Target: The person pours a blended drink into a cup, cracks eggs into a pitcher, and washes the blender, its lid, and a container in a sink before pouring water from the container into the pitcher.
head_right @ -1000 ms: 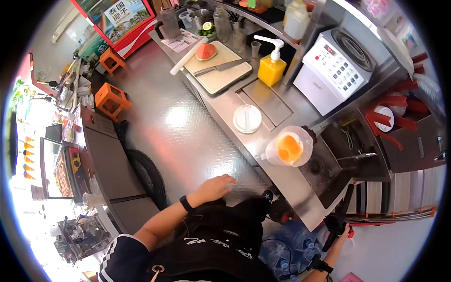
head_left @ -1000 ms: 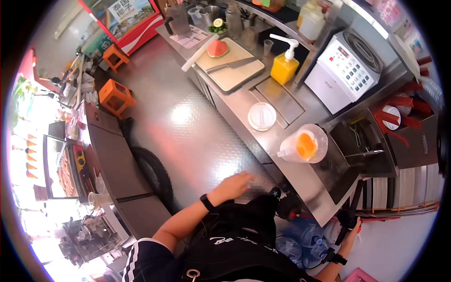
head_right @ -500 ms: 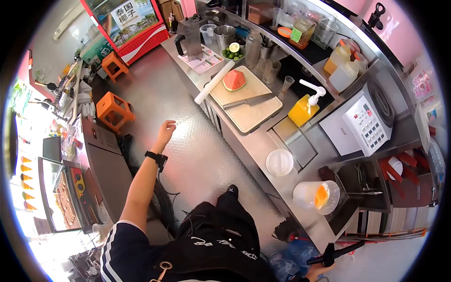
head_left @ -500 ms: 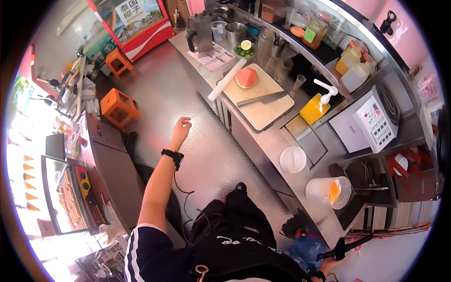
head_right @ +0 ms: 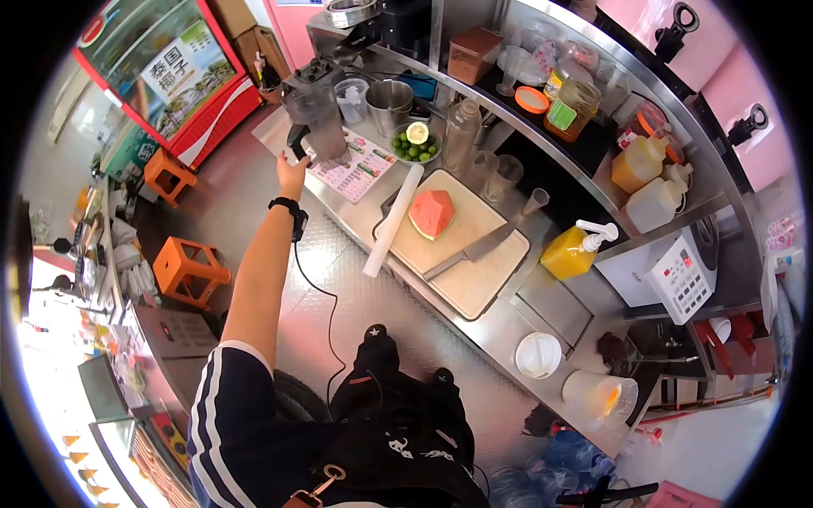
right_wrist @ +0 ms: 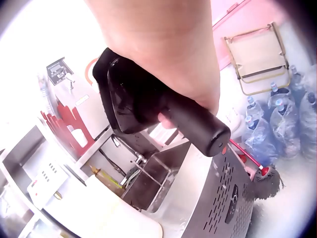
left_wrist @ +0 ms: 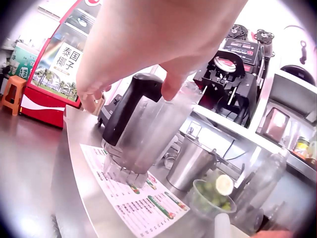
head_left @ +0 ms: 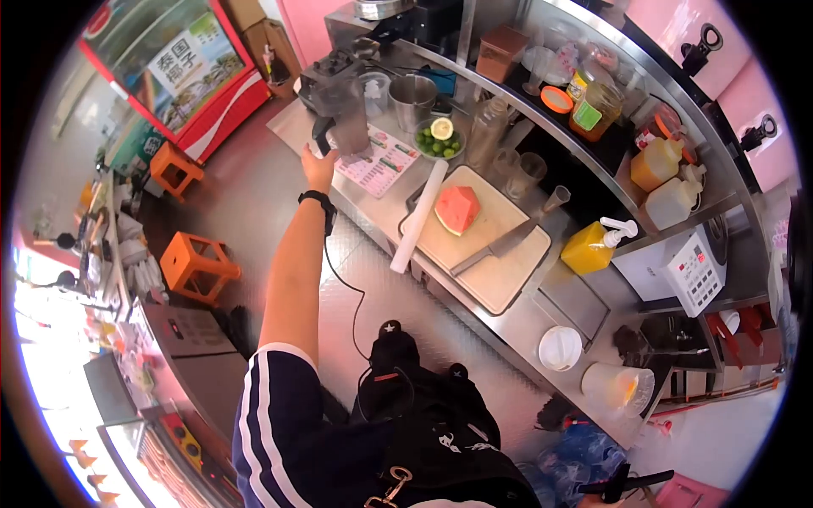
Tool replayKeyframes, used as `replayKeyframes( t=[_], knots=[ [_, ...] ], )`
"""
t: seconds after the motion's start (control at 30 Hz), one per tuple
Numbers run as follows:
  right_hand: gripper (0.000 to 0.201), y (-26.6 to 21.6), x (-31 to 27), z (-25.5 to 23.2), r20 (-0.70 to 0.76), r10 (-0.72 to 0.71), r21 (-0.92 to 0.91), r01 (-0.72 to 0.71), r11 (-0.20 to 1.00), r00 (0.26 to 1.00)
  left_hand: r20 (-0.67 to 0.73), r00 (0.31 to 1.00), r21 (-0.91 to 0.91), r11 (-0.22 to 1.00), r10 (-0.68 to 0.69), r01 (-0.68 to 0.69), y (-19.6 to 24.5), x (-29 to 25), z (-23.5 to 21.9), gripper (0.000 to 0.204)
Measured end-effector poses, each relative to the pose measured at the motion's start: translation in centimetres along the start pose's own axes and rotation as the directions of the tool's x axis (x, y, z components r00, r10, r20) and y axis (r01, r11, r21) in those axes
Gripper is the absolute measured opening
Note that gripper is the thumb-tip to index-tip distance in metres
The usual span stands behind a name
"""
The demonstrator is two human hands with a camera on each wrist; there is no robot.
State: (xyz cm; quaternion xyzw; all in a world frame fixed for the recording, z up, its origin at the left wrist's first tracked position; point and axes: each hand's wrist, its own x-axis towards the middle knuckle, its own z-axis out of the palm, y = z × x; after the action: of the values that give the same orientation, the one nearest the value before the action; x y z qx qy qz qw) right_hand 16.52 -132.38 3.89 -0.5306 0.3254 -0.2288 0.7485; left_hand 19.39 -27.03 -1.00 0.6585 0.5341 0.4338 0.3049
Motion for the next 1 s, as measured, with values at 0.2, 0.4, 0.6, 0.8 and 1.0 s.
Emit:
replayKeyframes(
  t=[0.2,0.4,0.6,0.8,1.0],
  knots=[
    [0.063,1.0,-9.8,-2.0,-0.059,-0.056,0.016,0.057,0.998,0.997,0.127,0.985,-0.323,0.934,-0.118,0.153,-0.3,4.7,2.5,0.026],
    [0.061,-1.2,-17.7,2.0,-0.120,-0.036,0.060,0.044,0.997,0.992,0.084,0.996,-0.408,0.913,0.037,0.000,-0.2,0.3,-6.2,0.021],
    [0.061,-0.7,-15.2,-3.1,-0.048,0.076,0.194,-0.065,0.979,0.996,0.176,0.984,-0.417,0.906,0.005,0.070,4.5,-11.5,-23.8,0.022],
    [0.061,-1.3,-8.3,-10.2,0.105,0.052,0.179,-0.070,0.981,0.993,0.333,0.941,-0.347,0.936,0.060,0.064,6.1,-25.9,-32.8,0.047],
    [0.057,-4.0,-4.8,-16.3,0.155,0.010,0.113,-0.028,0.993,0.988,0.792,0.541,-0.289,0.954,0.284,-0.077,9.0,-43.6,-28.1,0.057]
  ],
)
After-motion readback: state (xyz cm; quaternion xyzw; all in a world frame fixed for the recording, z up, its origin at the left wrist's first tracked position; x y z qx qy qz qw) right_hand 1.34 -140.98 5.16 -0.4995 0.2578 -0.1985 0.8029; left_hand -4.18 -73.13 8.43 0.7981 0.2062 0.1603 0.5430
